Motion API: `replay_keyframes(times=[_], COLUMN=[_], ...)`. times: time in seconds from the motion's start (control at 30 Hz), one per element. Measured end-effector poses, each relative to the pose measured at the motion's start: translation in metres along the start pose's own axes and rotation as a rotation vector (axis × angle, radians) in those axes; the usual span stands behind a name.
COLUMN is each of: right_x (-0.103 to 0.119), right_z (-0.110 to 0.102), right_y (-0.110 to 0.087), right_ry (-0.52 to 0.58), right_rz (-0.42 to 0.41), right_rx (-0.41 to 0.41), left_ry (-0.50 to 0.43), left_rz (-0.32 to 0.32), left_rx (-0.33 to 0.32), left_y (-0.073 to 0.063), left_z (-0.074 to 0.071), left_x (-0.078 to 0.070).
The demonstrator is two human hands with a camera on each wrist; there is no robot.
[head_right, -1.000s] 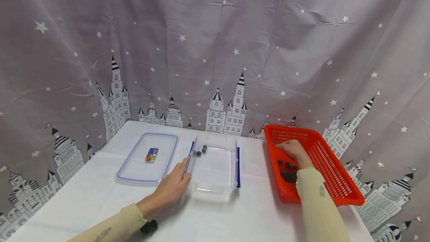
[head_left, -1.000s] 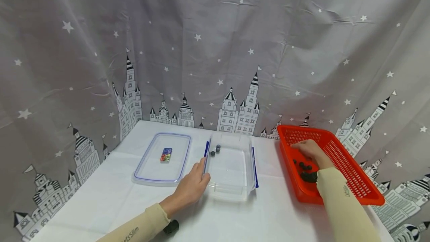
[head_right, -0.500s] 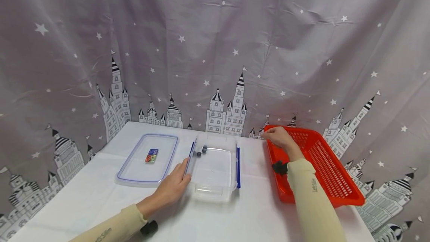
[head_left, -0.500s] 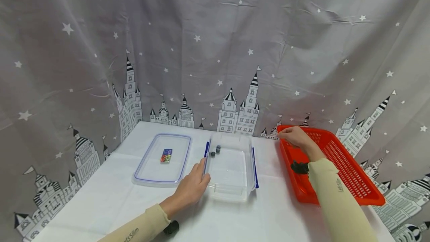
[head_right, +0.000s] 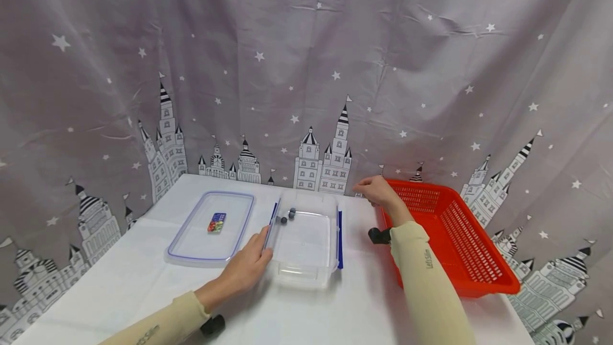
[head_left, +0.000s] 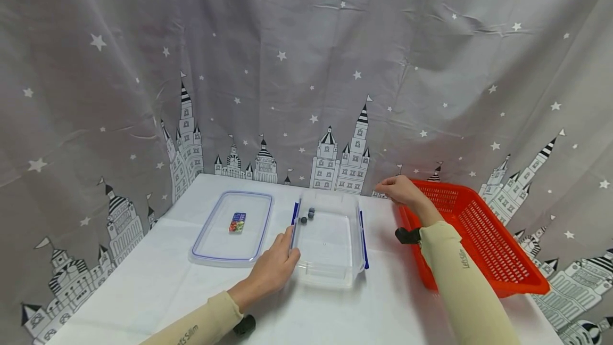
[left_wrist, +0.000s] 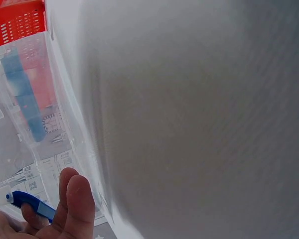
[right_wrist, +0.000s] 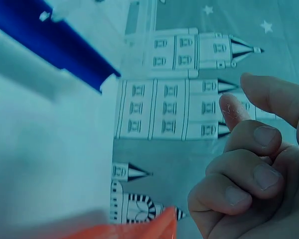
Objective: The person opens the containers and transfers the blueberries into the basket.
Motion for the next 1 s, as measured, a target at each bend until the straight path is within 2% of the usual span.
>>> replay_keyframes(times=[0.6,1.0], right_x=[0.033,0.045], right_z=[0.056,0.087], right_y=[0.021,0.029], right_ry=[0.170,0.255], right_rz=[0.018,-0.021], right_rx=[0.070,0.124], left_ry=[0.016,0.003], left_rz=[-0.002,-0.001], left_rx=[0.000,0.008], left_y=[0.000,0.000], left_z=[0.001,0.001], left_x=[0.003,0.001])
Point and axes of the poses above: each hand's wrist, its own y-axis towards the middle knuckle, its own z-axis out of the palm, x = y × z, the point moved 8 cm from there along y, towards the middle knuckle
